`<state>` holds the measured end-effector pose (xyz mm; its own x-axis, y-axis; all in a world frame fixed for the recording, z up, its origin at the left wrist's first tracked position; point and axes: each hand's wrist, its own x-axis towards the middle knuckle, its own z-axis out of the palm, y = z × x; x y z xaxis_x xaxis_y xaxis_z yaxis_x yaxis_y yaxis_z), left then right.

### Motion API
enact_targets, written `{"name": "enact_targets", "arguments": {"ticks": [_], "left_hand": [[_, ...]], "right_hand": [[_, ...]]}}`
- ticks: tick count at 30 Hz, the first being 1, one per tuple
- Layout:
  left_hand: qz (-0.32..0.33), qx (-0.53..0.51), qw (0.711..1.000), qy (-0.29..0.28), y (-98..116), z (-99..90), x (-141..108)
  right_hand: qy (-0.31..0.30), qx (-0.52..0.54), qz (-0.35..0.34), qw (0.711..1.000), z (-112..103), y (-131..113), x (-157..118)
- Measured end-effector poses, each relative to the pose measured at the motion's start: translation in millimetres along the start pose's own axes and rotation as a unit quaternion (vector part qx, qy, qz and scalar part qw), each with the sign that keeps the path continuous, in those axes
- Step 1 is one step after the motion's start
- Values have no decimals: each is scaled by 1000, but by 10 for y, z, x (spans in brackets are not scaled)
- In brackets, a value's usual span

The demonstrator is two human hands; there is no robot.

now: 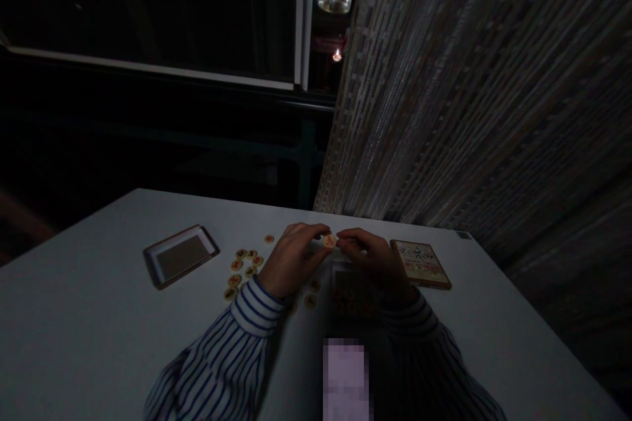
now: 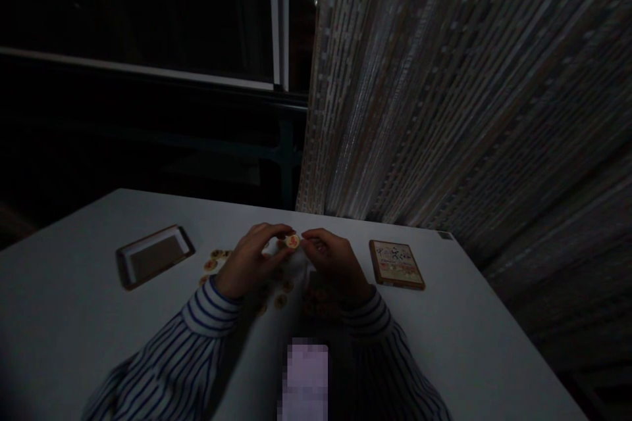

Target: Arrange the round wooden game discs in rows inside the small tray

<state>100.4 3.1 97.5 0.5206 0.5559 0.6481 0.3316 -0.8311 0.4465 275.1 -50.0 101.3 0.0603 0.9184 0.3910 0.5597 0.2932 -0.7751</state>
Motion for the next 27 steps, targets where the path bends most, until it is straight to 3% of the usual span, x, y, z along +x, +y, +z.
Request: {"name": "enact_targets", "arguments": {"ticks": [14,19,23,27], "left_hand": [[-20,-48,999,-9,23,158,-28],[-71,-104,992,-17,29,173,-21],[-134,-210,968,-35,47,189,1],[-202,-343,916,-56,64,223,20]], "right_hand": [[-13,44,18,999,-64,-24,-7],[-10,65,23,998,-78,-31,-14],[-22,73,25,997,-98,-23,-20],[-39,61,24,997,-125,-13,-32]]}}
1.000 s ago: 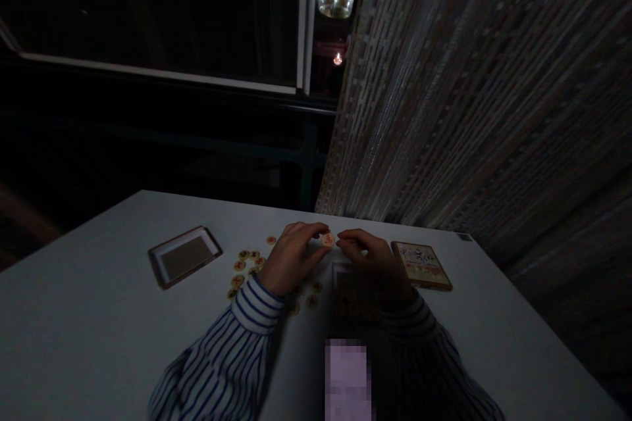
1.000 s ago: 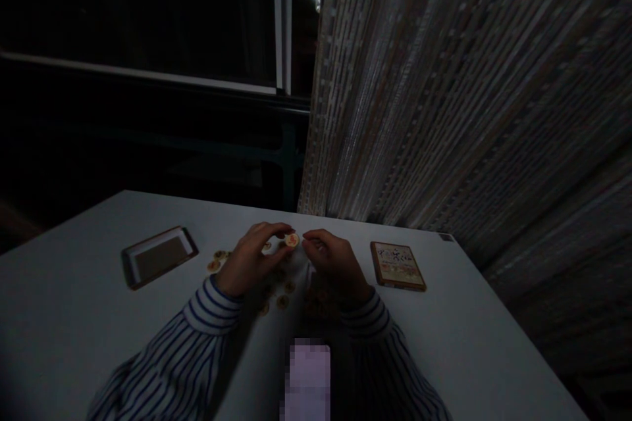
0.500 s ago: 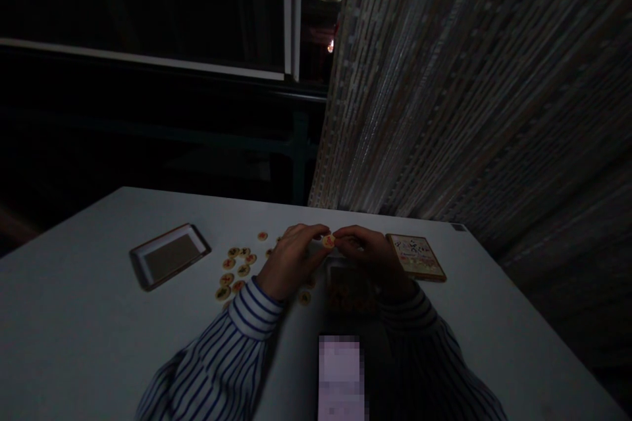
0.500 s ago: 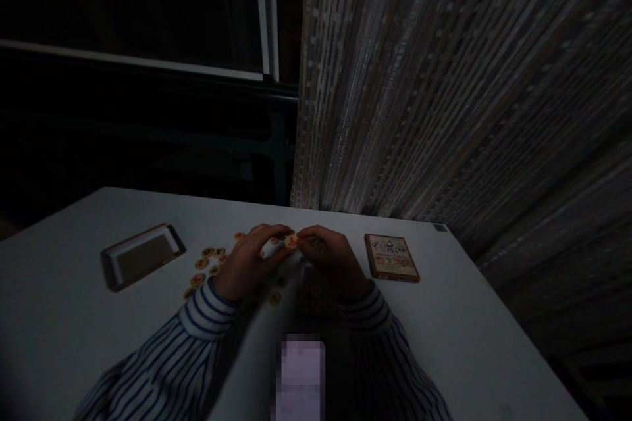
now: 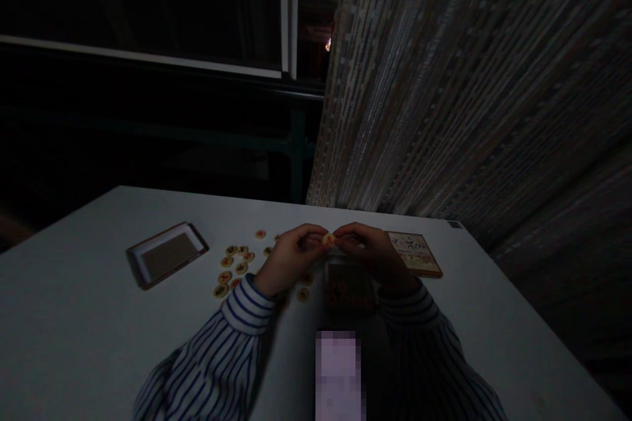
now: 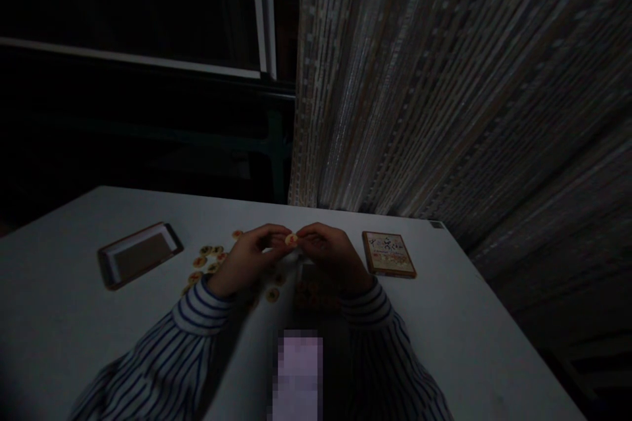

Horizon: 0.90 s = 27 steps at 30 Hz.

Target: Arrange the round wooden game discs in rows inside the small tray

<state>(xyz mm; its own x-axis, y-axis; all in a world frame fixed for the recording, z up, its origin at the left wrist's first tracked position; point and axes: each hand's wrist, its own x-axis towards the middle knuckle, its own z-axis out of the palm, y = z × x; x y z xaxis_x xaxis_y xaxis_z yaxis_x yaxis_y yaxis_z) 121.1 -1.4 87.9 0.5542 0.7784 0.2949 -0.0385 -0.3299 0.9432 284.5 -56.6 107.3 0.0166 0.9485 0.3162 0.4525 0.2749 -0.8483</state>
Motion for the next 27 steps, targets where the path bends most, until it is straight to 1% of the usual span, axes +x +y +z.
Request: {"name": "enact_targets", "arguments": {"ticks": [4,8,15,21,27], "left_hand": [[-75,-79,994,-1,-17,29,13],[-108,-108,988,7,-22,44,13],[-115,-101,988,3,9,43,-4],[-107,-67,992,2,25,35,-17],[-102,-56,993,-4,38,26,-18]], "right_hand": [[-18,-46,-10,999,-29,21,-11],[-41,-70,-18,997,-49,46,-13],[-54,-89,-26,994,-82,25,-27],[-58,-72,-23,995,-87,15,-42],[-56,-119,-43,990,-111,-32,-53]]}}
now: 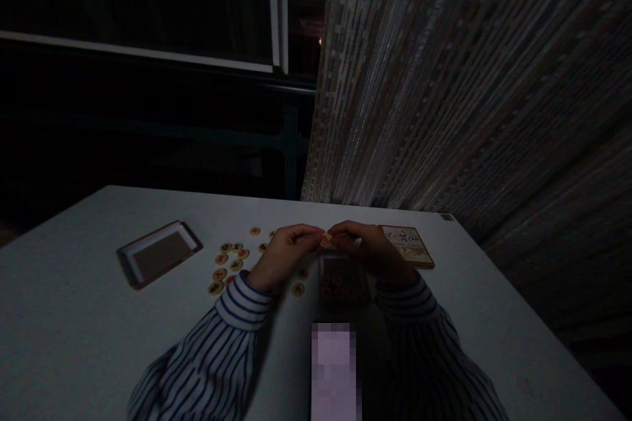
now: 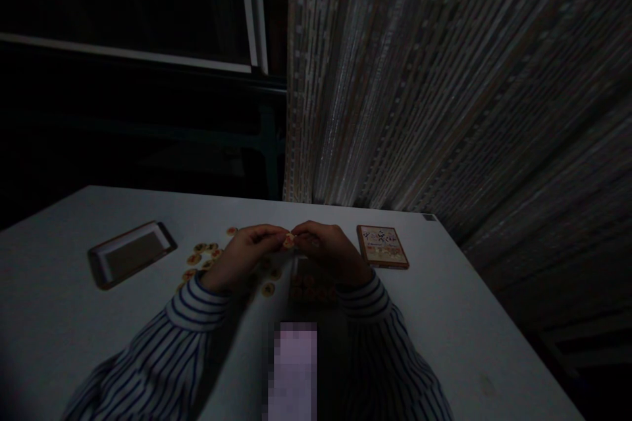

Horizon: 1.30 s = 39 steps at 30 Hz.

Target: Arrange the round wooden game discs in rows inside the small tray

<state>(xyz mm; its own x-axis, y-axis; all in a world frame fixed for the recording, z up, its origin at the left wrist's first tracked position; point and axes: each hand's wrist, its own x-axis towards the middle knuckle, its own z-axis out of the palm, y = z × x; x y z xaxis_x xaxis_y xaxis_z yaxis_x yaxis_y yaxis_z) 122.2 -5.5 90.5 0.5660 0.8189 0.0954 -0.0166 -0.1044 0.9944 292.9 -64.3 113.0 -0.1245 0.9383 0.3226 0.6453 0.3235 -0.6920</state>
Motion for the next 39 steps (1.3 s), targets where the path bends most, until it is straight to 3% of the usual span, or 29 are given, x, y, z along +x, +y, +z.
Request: {"name": "enact_targets", "arguments": {"ticks": [12,21,32,39], "left_hand": [[-4,-28,999,-35,-37,41,4],[-23,-19,999,-32,-115,69,14],[-1,14,1000,-16,-162,71,30],[-31,44,999,-7,-151,97,16]], "right_hand": [[15,-84,-101,991,39,142,-149],[1,-143,-116,983,39,125,-180],[1,-221,-117,968,69,195,-146],[0,-236,-120,964,69,201,-160]]}}
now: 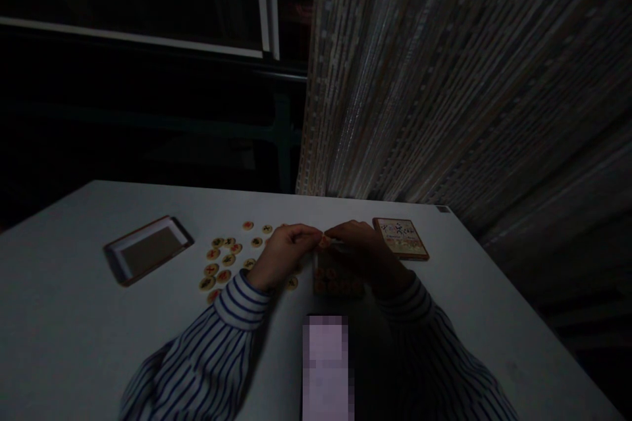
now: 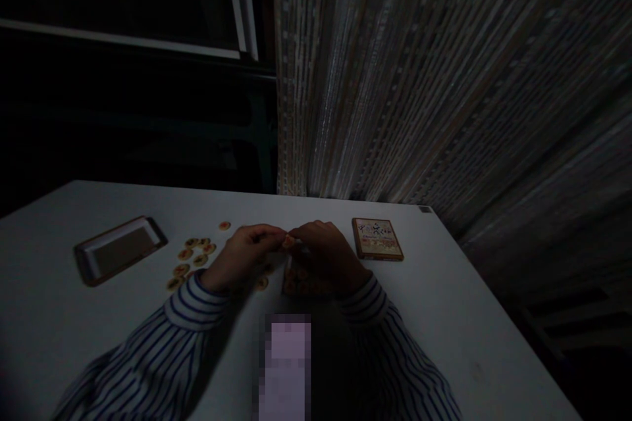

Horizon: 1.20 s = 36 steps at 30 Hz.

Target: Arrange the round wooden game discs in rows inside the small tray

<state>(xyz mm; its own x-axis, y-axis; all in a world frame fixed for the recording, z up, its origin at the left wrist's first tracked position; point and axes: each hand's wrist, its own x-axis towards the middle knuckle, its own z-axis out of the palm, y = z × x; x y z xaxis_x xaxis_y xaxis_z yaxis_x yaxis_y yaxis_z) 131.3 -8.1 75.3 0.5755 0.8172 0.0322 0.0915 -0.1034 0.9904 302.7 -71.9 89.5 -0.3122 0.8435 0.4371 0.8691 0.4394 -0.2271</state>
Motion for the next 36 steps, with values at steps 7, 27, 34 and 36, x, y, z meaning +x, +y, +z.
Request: {"name": "enact_targets", "arguments": {"ticks": [7,27,34,36], "left_hand": [[-2,4,1000,6,-6,22,-5],[104,258,960,11,-256,-32,81],[109,318,942,-6,-267,-29,60],[111,333,936,-12,-256,-31,48]], "right_hand": [[-16,12,-4,1000,-13,10,-13],[-53,1,-2,999,-61,226,-118],[-128,-18,51,990,-163,155,-101],[-152,-26,63,986,-175,143,-93]]}}
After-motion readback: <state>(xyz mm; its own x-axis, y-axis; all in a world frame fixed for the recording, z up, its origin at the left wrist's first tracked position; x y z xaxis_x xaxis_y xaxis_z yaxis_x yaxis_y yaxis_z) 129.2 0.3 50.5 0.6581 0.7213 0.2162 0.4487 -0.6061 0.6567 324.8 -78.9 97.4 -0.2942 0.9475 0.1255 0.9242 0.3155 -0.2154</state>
